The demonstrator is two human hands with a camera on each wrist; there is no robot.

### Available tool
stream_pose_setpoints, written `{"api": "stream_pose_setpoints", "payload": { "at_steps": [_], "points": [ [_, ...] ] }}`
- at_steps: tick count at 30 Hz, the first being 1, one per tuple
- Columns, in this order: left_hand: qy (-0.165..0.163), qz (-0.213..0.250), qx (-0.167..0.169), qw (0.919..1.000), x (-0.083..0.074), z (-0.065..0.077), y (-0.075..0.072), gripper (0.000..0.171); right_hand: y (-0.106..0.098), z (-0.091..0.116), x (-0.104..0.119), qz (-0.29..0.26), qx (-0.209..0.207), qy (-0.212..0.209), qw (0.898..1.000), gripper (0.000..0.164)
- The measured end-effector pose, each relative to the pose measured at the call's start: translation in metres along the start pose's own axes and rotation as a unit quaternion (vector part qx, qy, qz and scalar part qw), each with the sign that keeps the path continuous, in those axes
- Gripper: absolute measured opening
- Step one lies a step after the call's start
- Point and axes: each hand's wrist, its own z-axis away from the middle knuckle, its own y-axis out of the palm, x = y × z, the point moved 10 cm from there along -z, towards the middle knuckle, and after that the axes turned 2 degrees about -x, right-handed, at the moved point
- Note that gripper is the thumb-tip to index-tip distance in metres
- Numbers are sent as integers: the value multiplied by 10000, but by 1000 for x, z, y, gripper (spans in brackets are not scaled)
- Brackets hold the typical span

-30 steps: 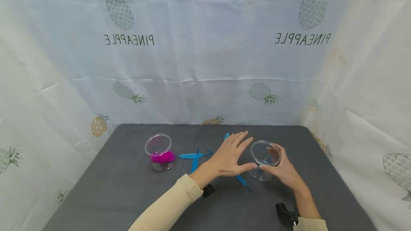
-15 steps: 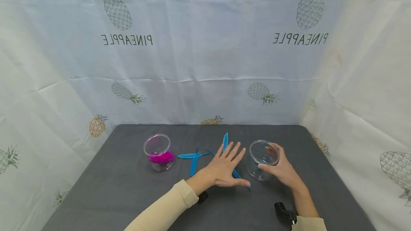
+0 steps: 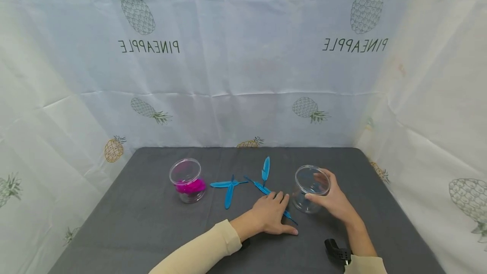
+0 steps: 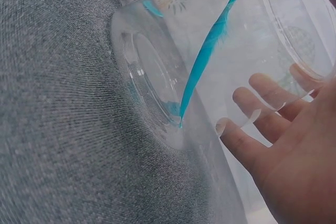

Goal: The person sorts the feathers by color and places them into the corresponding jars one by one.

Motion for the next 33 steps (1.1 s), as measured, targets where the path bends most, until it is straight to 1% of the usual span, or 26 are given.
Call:
{"api": "stream_pose_setpoints", "payload": {
  "at_steps": [3, 5, 10, 14, 16, 18, 21, 25, 29, 33],
  "points": [
    [-31, -210, -67, 9998, -3, -1, 1, 102, 0, 0, 0, -84, 32, -33, 10000, 92],
    [-57, -228, -107, 9997, -5, -2, 1, 98, 0, -1, 1, -104, 22, -74, 9999, 92],
    [-79, -16, -202, 9998, -10, -4, -3, 85, 0, -1, 2, -157, -13, -99, 9998, 91],
    [5, 47, -410, 9991, -15, -6, -8, 63, 1, 0, 0, -169, 13, -75, 9998, 92],
    [49, 46, -535, 9985, -17, -6, -11, 55, 1, 0, 0, -171, 23, -83, 9998, 91],
    [70, 30, -629, 9980, -19, -6, -13, 54, 2, 0, 1, -161, 24, -100, 9998, 91],
    [60, -53, -672, 9977, -22, -6, -15, 56, 2, -1, 2, -150, 25, -131, 9998, 91],
    [-15, -163, -636, 9978, -24, -8, -14, 59, 2, -1, 3, -138, 23, -139, 9998, 92],
    [-122, -156, -582, 9981, -22, -10, -13, 59, 2, -1, 3, -102, 5, -90, 9999, 92],
    [-97, -161, -633, 9978, -21, -10, -13, 57, 2, -1, 2, -81, 3, -28, 10000, 92]
  ]
}}
